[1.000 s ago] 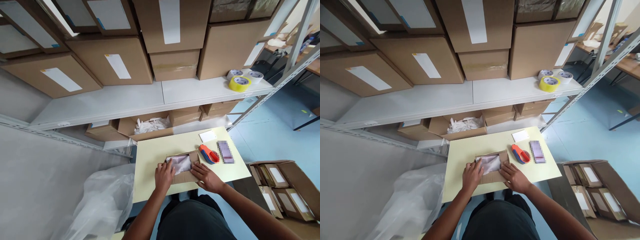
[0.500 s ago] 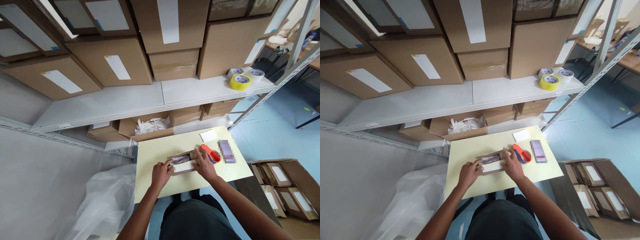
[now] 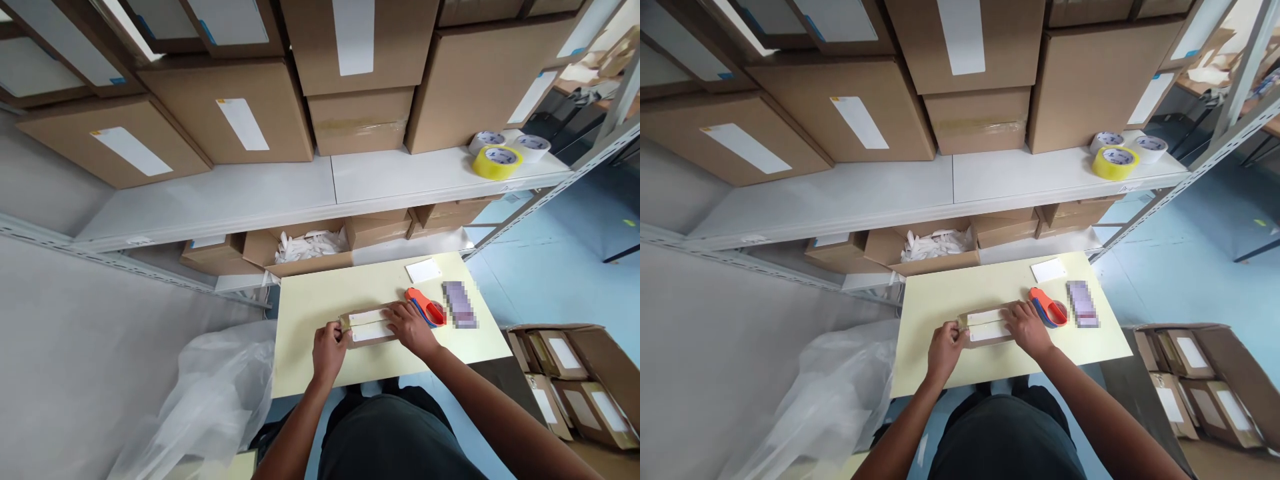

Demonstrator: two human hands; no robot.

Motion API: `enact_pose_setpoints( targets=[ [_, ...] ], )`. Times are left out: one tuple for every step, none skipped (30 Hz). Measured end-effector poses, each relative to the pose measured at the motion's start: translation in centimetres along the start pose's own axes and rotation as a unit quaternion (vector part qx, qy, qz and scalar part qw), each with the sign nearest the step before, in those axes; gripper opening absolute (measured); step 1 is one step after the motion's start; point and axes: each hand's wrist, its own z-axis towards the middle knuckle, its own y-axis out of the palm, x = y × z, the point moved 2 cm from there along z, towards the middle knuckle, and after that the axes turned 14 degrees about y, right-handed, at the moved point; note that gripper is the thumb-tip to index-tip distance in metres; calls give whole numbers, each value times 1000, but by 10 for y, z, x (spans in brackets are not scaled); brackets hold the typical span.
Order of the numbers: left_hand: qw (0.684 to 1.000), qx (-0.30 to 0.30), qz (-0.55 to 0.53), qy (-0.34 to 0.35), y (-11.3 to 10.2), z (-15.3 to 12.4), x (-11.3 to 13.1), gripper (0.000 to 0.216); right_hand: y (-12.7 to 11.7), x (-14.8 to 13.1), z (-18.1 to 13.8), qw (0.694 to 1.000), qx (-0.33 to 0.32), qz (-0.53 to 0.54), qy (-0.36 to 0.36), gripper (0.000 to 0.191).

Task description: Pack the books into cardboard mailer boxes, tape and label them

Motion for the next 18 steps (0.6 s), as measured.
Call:
enact_pose_setpoints(
  targets=[
    [1000,12,1,-18,0,0,1,22,4,1,-2,1000,8,-8,-6,38],
    [999,27,-4,-22,0,-1,2,28,7,3,-3,1000,14,-15,-11,37],
    [999,39,-10,-10,-1,-1,4,34,11,4,-4,999,19,-20,-16,37],
    [999,47,-17,16,-1,0,6,38,14,5,-5,999,23,-22,-20,38],
    [997,48,-22,50,-1,0,8,40,16,6,-6,999,26,-23,-23,38],
    [995,42,-25,82,-1,1,9,40,18,6,-7,999,27,-24,-26,39],
    [994,34,-27,104,-1,1,10,39,20,7,-8,999,28,-25,-29,40],
    [993,28,-30,113,-1,2,9,36,22,7,-9,999,30,-27,-31,41],
    [993,26,-35,109,1,3,8,35,23,6,-10,998,34,-30,-33,42],
    [994,27,-46,92,3,5,5,36,25,6,-12,998,39,-35,-35,43],
    [995,30,-62,69,6,6,2,39,27,5,-14,998,46,-39,-36,45],
    [995,36,-81,42,10,7,0,43,29,5,-16,997,55,-43,-38,47],
    [994,43,-102,16,15,7,-3,47,31,4,-18,996,64,-45,-38,50],
    [991,51,-124,-9,22,8,-4,51,34,2,-21,996,73,-45,-35,53],
    [988,61,-141,-32,28,8,-5,53,36,1,-22,995,80,-42,-31,56],
    [984,71,-153,-52,35,8,-5,55,38,-1,-24,995,84,-38,-26,58],
    [982,81,-158,-70,40,8,-5,57,40,-2,-25,996,86,-32,-20,60],
    [979,92,-158,-85,45,8,-3,58,42,-4,-26,996,88,-26,-14,61]
  ],
)
